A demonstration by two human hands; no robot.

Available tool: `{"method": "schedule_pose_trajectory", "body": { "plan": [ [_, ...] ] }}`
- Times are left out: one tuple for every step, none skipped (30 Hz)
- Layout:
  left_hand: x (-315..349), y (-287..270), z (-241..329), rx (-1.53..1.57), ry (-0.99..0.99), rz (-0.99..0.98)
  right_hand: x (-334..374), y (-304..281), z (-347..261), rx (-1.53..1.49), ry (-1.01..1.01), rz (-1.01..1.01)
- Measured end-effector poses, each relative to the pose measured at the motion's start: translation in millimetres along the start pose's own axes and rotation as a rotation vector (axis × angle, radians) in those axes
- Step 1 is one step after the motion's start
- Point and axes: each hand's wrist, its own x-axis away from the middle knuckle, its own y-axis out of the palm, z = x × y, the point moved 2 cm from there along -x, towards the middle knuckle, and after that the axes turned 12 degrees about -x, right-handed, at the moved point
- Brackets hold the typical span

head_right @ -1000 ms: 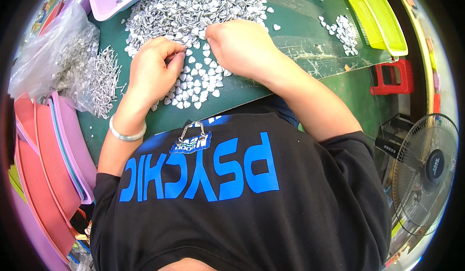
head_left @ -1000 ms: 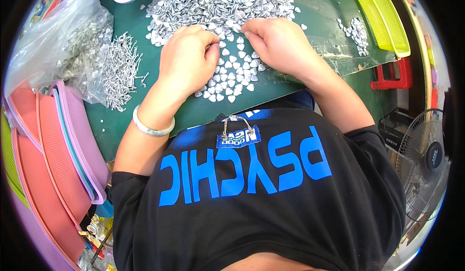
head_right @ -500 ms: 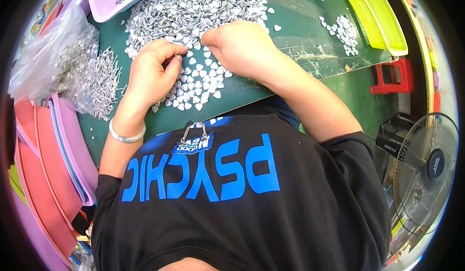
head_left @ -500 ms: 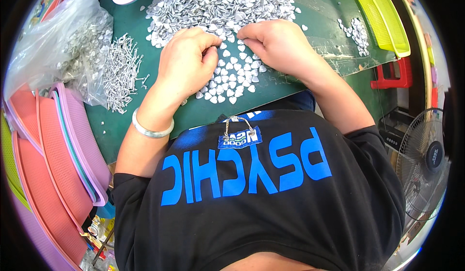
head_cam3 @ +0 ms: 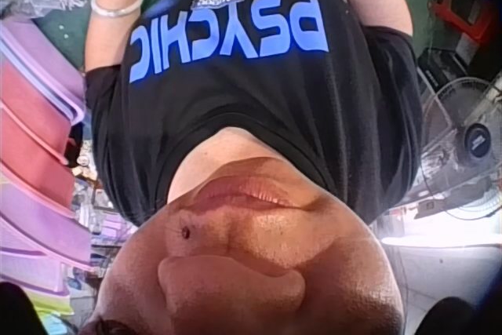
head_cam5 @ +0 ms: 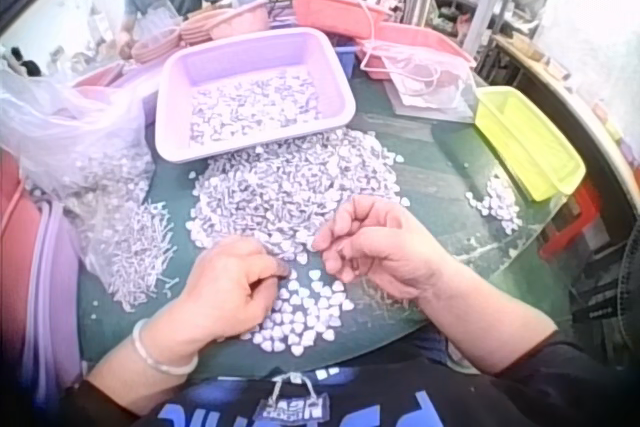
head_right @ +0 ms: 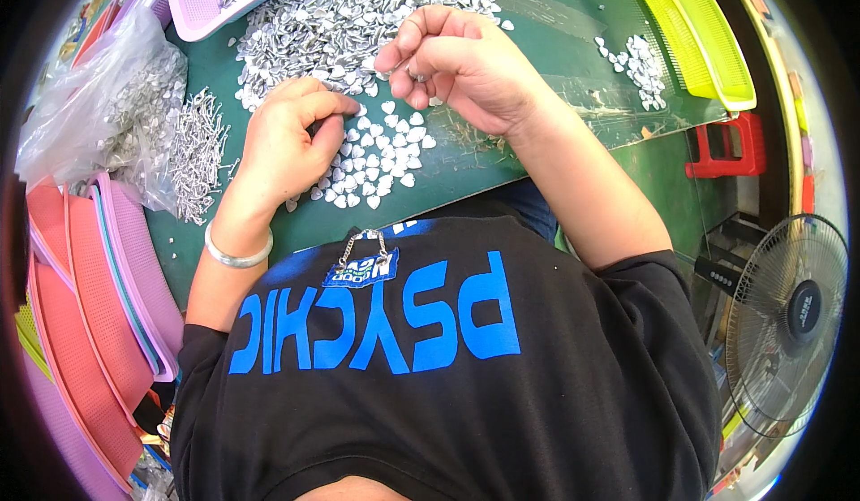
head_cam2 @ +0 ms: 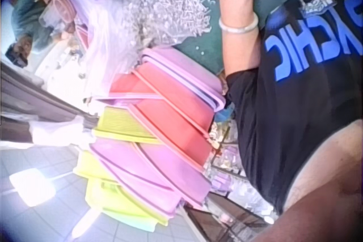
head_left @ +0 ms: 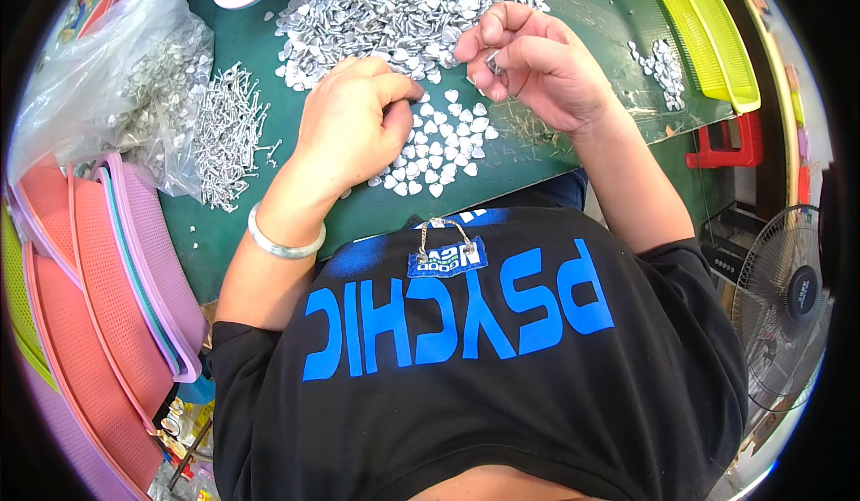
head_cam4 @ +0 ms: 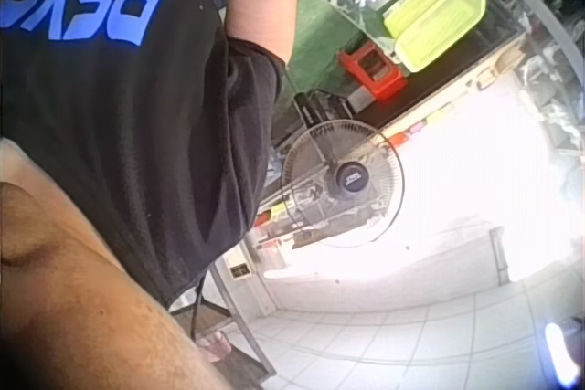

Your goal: The person sits at a green table and uses both hands to pick up small white heart-shaped pieces and silver pins. They insert the pins into the pieces and place the assembled items into a pile on the table.

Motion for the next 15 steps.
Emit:
{"method": "schedule_pose_trajectory", "body": {
  "plan": [
    [-0.3, -0.1, -0.5, 0.007, 0.007, 0.001, -0.4, 0.2, 0.4, -0.053, -0.01, -0.019],
    [0.0, -0.2, -1.2, 0.013, 0.011, 0.003, -0.4, 1.4, 0.9, 0.135, -0.008, 0.015],
    [0.1, -0.3, -1.6, 0.019, 0.016, 0.005, 0.3, 4.3, 1.4, 0.324, -0.007, 0.051],
    [-0.5, -0.7, -1.4, -0.004, 0.0, 0.033, 0.8, 6.5, 2.1, 0.514, -0.006, 0.086],
    [-1.5, -1.6, -1.0, -0.026, -0.015, 0.06, 0.4, 8.8, 3.3, 0.811, -0.01, 0.05],
    [-2.2, -2.5, -1.1, -0.047, -0.03, 0.088, 1.4, 11.6, 10.6, 1.058, -0.142, 0.038],
    [-2.6, -2.3, -2.0, -0.047, -0.026, 0.095, 0.6, 12.8, 16.5, 1.253, -0.283, 0.011],
    [-2.4, -1.7, -3.2, -0.05, -0.023, 0.103, 0.6, 14.6, 20.0, 1.444, -0.429, -0.018],
    [-2.1, -1.4, -4.0, -0.052, -0.019, 0.11, 1.6, 15.9, 20.1, 1.469, -0.419, -0.021],
    [-2.1, -1.5, -3.7, -0.062, -0.022, 0.115, 3.6, 18.1, 19.1, 1.494, -0.409, -0.023],
    [-2.3, -1.5, -2.8, -0.07, -0.023, 0.122, 4.9, 19.8, 17.4, 1.522, -0.397, -0.026],
    [-2.2, -1.6, -2.5, -0.078, -0.025, 0.128, 5.1, 19.8, 16.0, 1.522, -0.354, -0.064],
    [-1.6, -1.6, -3.0, -0.085, -0.032, 0.129, 5.3, 19.2, 14.2, 1.521, -0.31, -0.103],
    [-1.4, -1.4, -3.4, -0.092, -0.037, 0.131, 5.2, 18.6, 13.0, 1.52, -0.267, -0.139],
    [-1.3, -1.3, -3.5, -0.099, -0.042, 0.133, 4.3, 18.2, 11.5, 1.533, -0.273, -0.116]
  ]
}}
